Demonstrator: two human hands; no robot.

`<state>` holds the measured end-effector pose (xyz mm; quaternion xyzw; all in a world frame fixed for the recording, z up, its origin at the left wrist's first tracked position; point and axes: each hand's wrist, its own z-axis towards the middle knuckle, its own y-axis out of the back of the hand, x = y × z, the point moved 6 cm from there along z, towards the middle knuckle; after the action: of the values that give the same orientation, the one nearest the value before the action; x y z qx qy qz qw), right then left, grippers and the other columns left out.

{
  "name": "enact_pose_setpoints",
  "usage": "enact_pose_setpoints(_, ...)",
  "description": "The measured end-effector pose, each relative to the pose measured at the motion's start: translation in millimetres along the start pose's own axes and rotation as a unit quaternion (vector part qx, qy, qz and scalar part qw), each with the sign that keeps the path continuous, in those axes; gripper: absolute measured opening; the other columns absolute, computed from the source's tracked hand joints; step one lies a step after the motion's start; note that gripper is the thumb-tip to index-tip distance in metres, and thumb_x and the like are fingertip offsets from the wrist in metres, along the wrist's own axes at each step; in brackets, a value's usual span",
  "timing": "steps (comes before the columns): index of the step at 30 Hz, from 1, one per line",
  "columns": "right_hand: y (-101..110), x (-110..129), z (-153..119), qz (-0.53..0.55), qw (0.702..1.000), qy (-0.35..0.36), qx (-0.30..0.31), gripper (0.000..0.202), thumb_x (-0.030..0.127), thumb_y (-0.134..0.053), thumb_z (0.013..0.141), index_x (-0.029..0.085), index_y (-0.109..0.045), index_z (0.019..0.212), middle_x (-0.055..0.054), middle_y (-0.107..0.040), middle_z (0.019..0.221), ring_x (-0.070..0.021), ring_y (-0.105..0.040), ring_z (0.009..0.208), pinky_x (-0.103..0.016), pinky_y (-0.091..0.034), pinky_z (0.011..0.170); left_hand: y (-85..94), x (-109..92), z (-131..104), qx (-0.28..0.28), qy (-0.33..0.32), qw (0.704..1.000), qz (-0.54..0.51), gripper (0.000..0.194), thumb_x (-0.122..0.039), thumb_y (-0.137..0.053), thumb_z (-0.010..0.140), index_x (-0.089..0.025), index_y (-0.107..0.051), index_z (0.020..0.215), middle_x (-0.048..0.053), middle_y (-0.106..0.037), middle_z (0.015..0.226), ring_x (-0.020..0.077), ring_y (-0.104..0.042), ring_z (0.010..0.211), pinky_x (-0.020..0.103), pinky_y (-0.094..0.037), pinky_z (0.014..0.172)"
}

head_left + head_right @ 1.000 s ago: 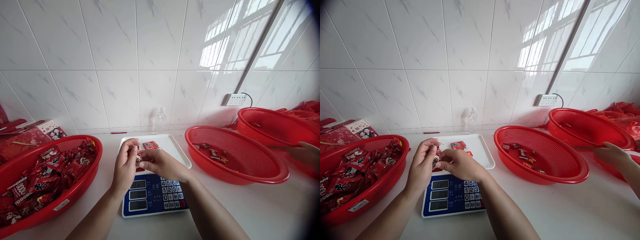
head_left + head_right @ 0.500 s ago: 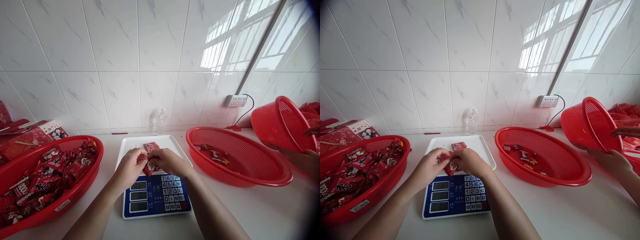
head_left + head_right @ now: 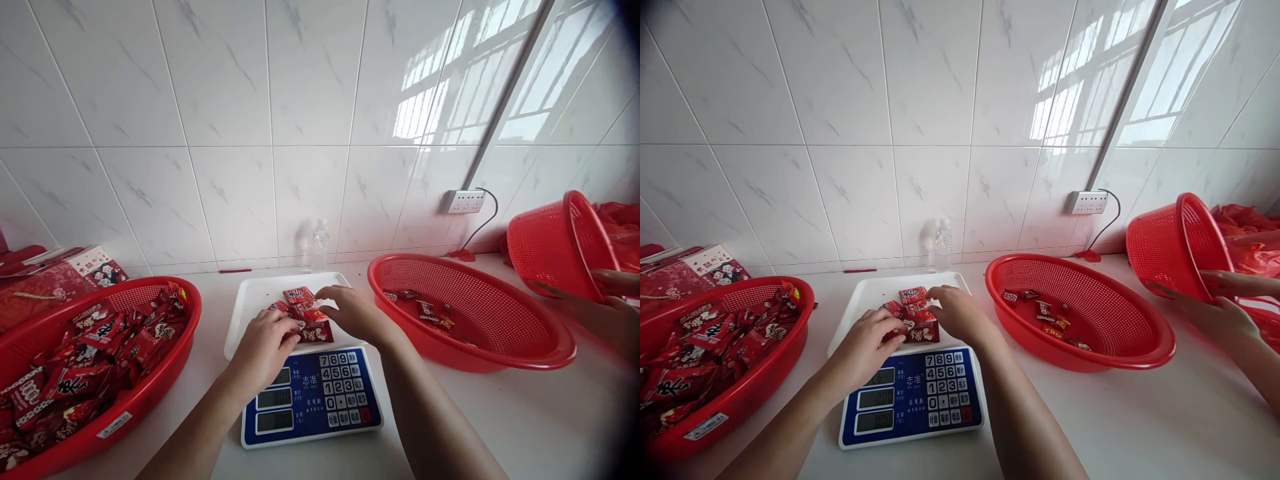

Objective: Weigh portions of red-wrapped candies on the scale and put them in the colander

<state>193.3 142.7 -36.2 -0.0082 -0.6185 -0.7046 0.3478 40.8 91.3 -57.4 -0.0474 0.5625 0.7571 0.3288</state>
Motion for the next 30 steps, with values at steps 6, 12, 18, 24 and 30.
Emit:
enact_pose_setpoints(6, -15.7, 9.1, -1.3, -0.038, 0.995, 0.014, 0.094, 0.027, 0.021, -0.051, 0.083, 0.022, -0.068, 0.104, -0.008, -0.068, 0.109, -0.0246, -0.060, 0.104, -0.036, -0.044, 0.086, -1.0, 7.2, 0.0, 0.002, 0.002, 0.999, -0.043, 0.021, -0.027, -0.051, 0.086, -0.025, -0.070, 0.096, 0.006, -0.065, 0.095, 0.0242, -0.056, 0.094, 0.040, -0.047, 0.081)
enact_pose_setpoints(12, -14.6, 2.2, 2.3, -0.028, 0.998, -0.012, 0.056, 0.033, 0.019, -0.051, 0.081, 0.024, -0.067, 0.109, -0.007, -0.067, 0.115, -0.0236, -0.059, 0.105, -0.035, -0.044, 0.088, 3.3, 13.7, 2.6, -0.026, 0.013, 0.999, -0.046, 0.020, -0.032, -0.051, 0.086, -0.024, -0.068, 0.093, 0.006, -0.064, 0.098, 0.0248, -0.056, 0.098, 0.041, -0.046, 0.085)
enact_pose_setpoints(18, -16.0, -2.1, 5.0, -0.062, 0.996, -0.016, 0.059, 0.027, 0.020, -0.049, 0.083, 0.024, -0.072, 0.095, -0.007, -0.069, 0.105, -0.0229, -0.063, 0.097, -0.033, -0.045, 0.081, 5.6, 18.6, 1.9, -0.020, 0.011, 0.999, -0.026, 0.026, -0.038, -0.049, 0.088, -0.023, -0.066, 0.101, 0.007, -0.063, 0.109, 0.0242, -0.056, 0.104, 0.041, -0.044, 0.091)
enact_pose_setpoints(24, -12.2, -4.5, 7.1, -0.032, 0.999, -0.019, 0.010, 0.033, 0.023, -0.046, 0.088, 0.021, -0.065, 0.115, -0.010, -0.064, 0.117, -0.0227, -0.060, 0.105, -0.034, -0.044, 0.088, 5.5, 19.8, 2.4, -0.021, 0.017, 0.999, -0.019, 0.031, -0.043, -0.048, 0.088, -0.023, -0.065, 0.106, 0.008, -0.060, 0.120, 0.0260, -0.050, 0.117, 0.044, -0.038, 0.100)
enact_pose_setpoints(30, -27.9, -6.2, 11.6, -0.047, 0.998, 0.017, 0.039, 0.037, 0.019, -0.042, 0.090, 0.023, -0.065, 0.118, -0.009, -0.063, 0.120, -0.0219, -0.055, 0.112, -0.032, -0.040, 0.093, 2.1, 22.2, 2.2, 0.006, 0.032, 0.999, -0.009, 0.038, -0.046, -0.043, 0.090, -0.023, -0.064, 0.112, 0.008, -0.057, 0.125, 0.0256, -0.051, 0.115, 0.044, -0.039, 0.100)
